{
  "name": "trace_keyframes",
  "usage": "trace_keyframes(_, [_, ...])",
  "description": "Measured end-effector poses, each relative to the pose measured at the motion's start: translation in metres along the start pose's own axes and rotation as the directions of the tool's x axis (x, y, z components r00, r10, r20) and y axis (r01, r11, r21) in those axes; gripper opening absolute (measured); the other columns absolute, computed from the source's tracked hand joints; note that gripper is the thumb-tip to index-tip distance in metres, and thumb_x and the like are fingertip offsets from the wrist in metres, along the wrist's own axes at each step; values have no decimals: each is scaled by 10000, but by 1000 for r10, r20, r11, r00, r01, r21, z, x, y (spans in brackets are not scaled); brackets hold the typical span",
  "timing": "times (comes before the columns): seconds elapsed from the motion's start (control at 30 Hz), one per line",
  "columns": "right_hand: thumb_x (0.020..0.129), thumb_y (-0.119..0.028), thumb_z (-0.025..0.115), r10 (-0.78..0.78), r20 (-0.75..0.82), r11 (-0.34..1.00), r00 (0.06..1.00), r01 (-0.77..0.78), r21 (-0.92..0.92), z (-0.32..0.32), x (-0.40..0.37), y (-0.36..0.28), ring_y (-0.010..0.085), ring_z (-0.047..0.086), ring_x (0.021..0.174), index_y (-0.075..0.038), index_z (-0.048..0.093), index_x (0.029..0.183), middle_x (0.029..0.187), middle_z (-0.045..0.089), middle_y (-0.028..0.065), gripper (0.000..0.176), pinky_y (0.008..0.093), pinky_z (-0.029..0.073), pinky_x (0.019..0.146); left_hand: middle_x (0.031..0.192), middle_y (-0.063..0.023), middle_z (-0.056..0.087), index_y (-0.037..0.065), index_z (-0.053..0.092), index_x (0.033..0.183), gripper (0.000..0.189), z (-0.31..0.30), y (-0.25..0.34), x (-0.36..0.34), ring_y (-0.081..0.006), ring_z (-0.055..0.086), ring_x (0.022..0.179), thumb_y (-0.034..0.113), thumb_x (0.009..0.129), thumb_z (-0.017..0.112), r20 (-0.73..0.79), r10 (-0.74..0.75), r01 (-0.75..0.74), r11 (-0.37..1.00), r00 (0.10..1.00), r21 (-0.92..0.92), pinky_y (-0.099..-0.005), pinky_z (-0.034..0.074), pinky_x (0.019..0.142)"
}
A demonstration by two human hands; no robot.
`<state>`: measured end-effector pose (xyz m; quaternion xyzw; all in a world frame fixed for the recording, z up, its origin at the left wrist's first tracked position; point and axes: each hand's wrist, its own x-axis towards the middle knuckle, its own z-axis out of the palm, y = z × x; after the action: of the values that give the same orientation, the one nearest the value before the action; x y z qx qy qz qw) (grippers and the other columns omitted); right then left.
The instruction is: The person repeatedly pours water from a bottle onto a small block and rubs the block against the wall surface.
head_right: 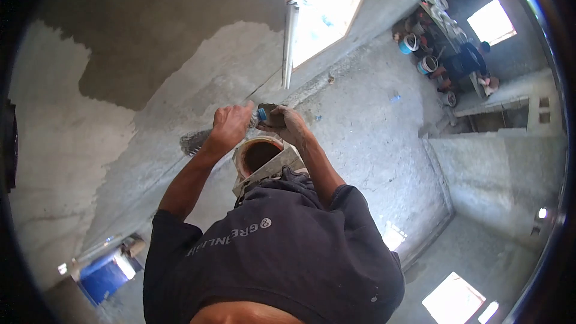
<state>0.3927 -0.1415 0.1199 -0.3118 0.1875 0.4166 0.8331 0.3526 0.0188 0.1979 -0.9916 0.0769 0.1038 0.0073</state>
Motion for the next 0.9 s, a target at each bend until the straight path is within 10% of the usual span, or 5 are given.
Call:
trace_keyframes(0.27, [822, -47, 545, -54, -45, 975, 997, 63, 213, -30, -16, -20, 313, 557, 992, 87, 451, 1131, 1075, 529, 212, 349, 470, 503, 891, 872, -175, 636, 68, 531, 1051, 243, -5, 1, -7, -305, 636, 846, 173, 833, 553, -337, 139, -183, 978, 931, -100, -405, 492, 699])
trace_keyframes(0.47, [837, -127, 590, -412, 72, 813, 908, 402, -420, -131, -33, -45, 288, 585, 1035, 93, 500, 1177, 1129, 579, 210, 414, 373, 467, 931, 973, -171, 576, 102, 469, 1162, 550, 15, -26, -20, -289, 583, 900, 347, 743, 728, -222, -63, -141, 598, 973, -789, -391, 462, 797])
trace_keyframes(0.53, [852, -66, 569, -779, 41, 417, 626, 565, -712, -215, -8, -44, 223, 598, 987, 48, 575, 1115, 1084, 615, 142, 287, 341, 480, 890, 945, -190, 605, 75, 464, 1113, 491, 18, -28, -39, -374, 594, 921, 268, 748, 729, -209, -243, -38, 561, 947, -827, -401, 472, 791])
trace_keyframes(0.67, [832, -50, 627, -728, -332, 682, 599, 680, -269, -268, -24, -65, 196, 622, 898, -4, 603, 1075, 1023, 634, 96, 249, 313, 522, 807, 929, -165, 605, 81, 474, 1108, 519, 45, -42, -73, -339, 605, 897, 333, 740, 741, -264, -364, -23, 549, 893, -835, -392, 471, 780])
trace_keyframes(0.9, [634, 128, 498, -576, -462, 789, 675, 310, -531, -343, 20, -59, 176, 492, 422, -82, 490, 658, 575, 484, 33, 212, 355, 444, 381, 924, -163, 616, 59, 482, 1054, 493, 82, -51, -130, -338, 616, 879, 328, 737, 747, -196, -733, 215, 425, 651, -879, -389, 484, 748])
